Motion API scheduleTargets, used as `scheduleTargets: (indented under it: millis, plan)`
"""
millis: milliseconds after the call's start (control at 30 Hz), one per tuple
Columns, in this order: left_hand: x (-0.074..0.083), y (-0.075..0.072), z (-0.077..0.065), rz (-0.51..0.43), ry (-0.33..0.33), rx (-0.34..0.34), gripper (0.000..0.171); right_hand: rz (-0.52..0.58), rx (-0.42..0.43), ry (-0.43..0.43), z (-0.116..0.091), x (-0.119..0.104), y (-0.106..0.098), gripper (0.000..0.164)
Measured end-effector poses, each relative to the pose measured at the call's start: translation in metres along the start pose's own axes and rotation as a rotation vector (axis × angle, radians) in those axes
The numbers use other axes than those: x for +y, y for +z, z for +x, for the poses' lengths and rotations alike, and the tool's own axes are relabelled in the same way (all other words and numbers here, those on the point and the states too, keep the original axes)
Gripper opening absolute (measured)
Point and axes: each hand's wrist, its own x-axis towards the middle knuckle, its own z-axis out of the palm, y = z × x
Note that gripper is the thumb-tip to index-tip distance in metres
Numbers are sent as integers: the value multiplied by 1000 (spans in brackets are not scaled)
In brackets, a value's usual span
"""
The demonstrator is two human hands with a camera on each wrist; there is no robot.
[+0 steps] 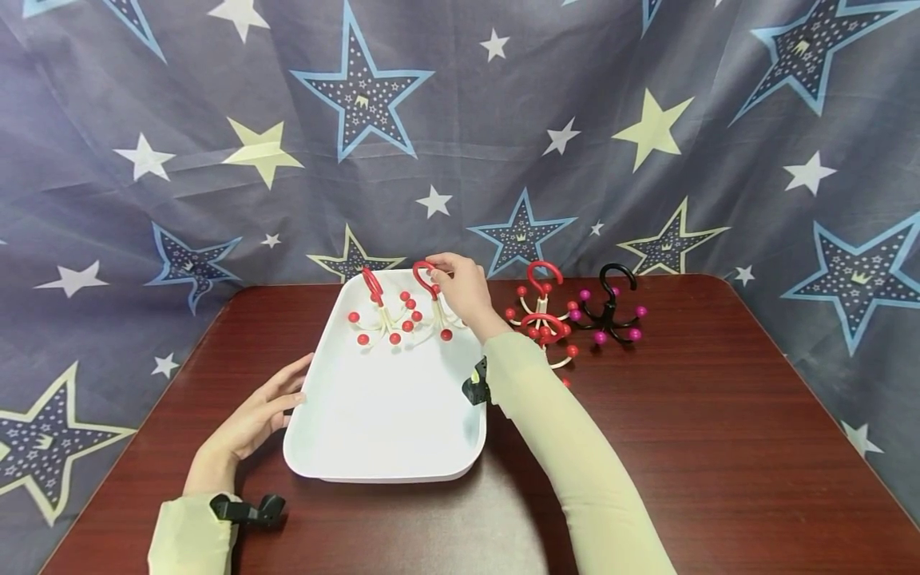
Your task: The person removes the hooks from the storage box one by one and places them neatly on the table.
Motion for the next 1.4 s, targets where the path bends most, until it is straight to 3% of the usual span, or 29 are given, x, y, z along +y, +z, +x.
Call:
scheduleTargets:
  millis: [567,900,1400]
  plan:
    - [-2,-1,0,9,6,-3,59,169,43,-30,-17,-22,-42,27]
    - [-1,0,0,14,22,-13,58,278,67,-221,-36,-42,-72,28]
    - [-2,0,1,1,-6,4,59,340,165,-329,-72,-54,-117,26]
